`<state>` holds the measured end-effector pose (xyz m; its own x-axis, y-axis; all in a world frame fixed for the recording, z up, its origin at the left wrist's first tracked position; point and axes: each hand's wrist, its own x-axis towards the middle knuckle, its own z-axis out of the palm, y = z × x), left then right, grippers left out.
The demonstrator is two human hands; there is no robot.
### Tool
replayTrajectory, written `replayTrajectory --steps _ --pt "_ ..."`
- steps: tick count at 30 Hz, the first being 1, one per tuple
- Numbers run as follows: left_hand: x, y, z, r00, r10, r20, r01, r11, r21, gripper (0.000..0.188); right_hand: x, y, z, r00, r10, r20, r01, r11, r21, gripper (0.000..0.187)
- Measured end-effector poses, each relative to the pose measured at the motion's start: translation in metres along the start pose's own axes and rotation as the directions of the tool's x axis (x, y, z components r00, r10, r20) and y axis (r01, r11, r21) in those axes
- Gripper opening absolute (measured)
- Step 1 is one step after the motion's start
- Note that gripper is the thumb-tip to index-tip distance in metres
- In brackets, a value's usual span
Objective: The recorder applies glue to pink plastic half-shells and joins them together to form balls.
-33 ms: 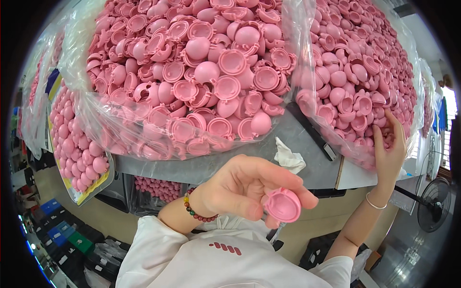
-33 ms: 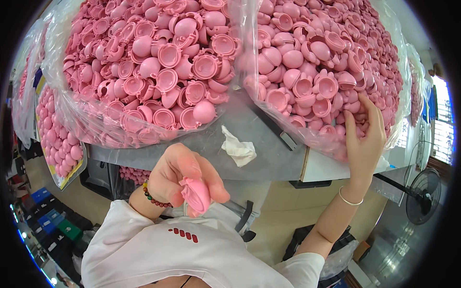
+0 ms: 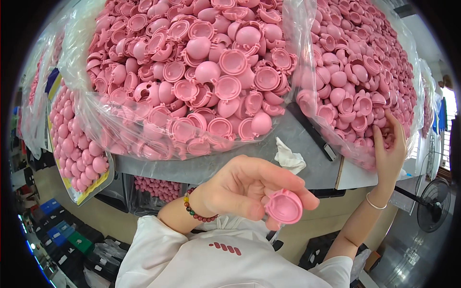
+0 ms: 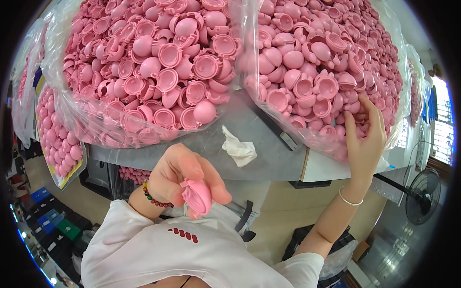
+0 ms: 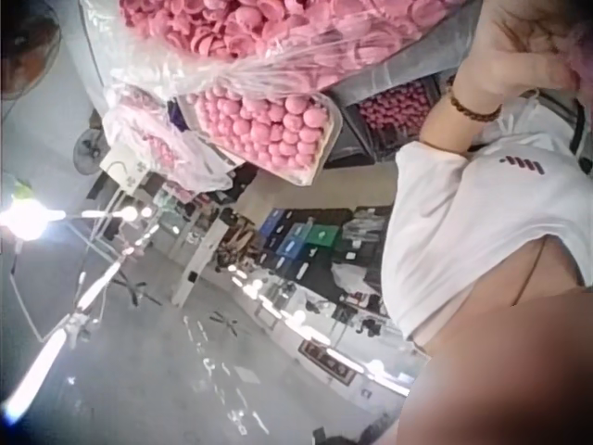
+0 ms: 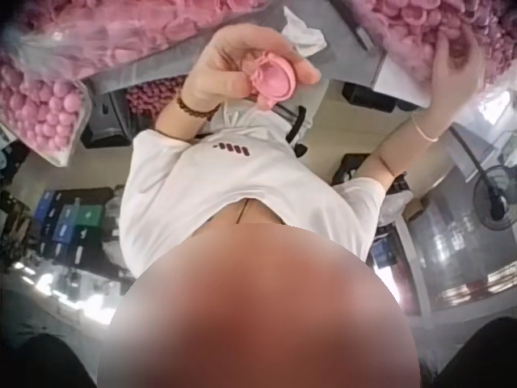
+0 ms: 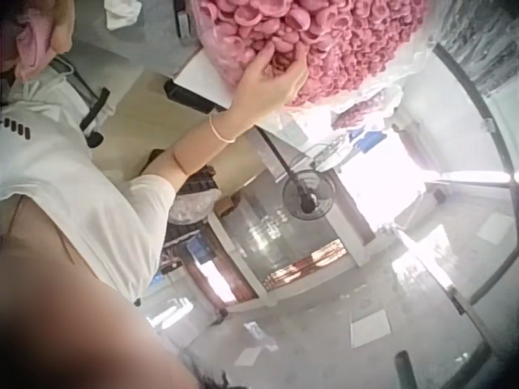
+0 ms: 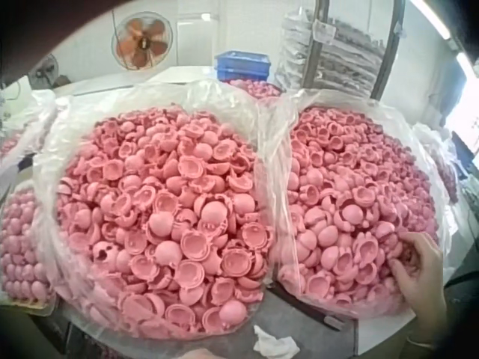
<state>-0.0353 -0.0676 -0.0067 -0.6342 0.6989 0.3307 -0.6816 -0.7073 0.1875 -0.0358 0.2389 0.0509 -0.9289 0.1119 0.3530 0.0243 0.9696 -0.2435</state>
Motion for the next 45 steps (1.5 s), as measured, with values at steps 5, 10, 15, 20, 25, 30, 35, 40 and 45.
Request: replayTrajectory --steps 5,10,15,20,25,30,35,40,45 --pt "-0.004 0.002 -0.003 0.994 -0.079 -0.070 0.081 0.996 0.033 0.037 -0.003 0.000 0.001 0.995 0.085 -0.054 -0.079 0.991 0.110 0.028" --pt "-0.001 -0.006 -0.007 0.995 0.042 -0.091 -0.054 0.989 -0.137 0.041 -0.010 0.008 -0.011 0.953 0.204 -0.226 -0.100 0.910 0.402 0.027" --pt "0.003 -0.007 -0.008 0.986 0.019 -0.164 -0.034 0.995 -0.094 0.044 -0.051 -0.050 -0.024 0.992 0.122 -0.042 -0.076 0.817 0.571 0.024" --pt "0.000 -0.005 -0.011 0.979 0.043 -0.201 -0.039 0.999 0.025 0.046 -0.062 -0.091 0.013 0.945 -0.137 0.297 0.019 0.930 0.367 0.021" --pt "0.000 -0.007 -0.007 0.949 0.070 -0.309 -0.060 0.997 0.041 0.050 -0.059 -0.087 0.014 0.949 -0.209 0.235 0.141 0.951 0.277 0.038" --pt "-0.002 -0.006 -0.006 0.949 0.016 -0.315 -0.071 0.984 -0.163 0.053 -0.067 -0.084 0.019 0.961 -0.217 0.170 0.153 0.933 0.327 0.043" --pt "0.010 -0.009 -0.003 0.944 0.030 -0.328 0.088 0.937 0.337 0.046 -0.074 -0.084 0.008 0.993 -0.036 0.110 -0.040 0.785 0.618 0.045" --pt "0.015 -0.019 0.001 0.952 0.169 -0.254 0.085 0.654 0.752 0.044 -0.062 -0.094 0.019 0.995 -0.080 -0.063 0.102 0.741 0.664 0.045" --pt "0.015 -0.021 0.003 0.962 0.155 -0.227 0.126 0.485 0.865 0.039 -0.057 -0.095 0.024 0.987 -0.162 -0.021 0.133 0.726 0.675 0.036"
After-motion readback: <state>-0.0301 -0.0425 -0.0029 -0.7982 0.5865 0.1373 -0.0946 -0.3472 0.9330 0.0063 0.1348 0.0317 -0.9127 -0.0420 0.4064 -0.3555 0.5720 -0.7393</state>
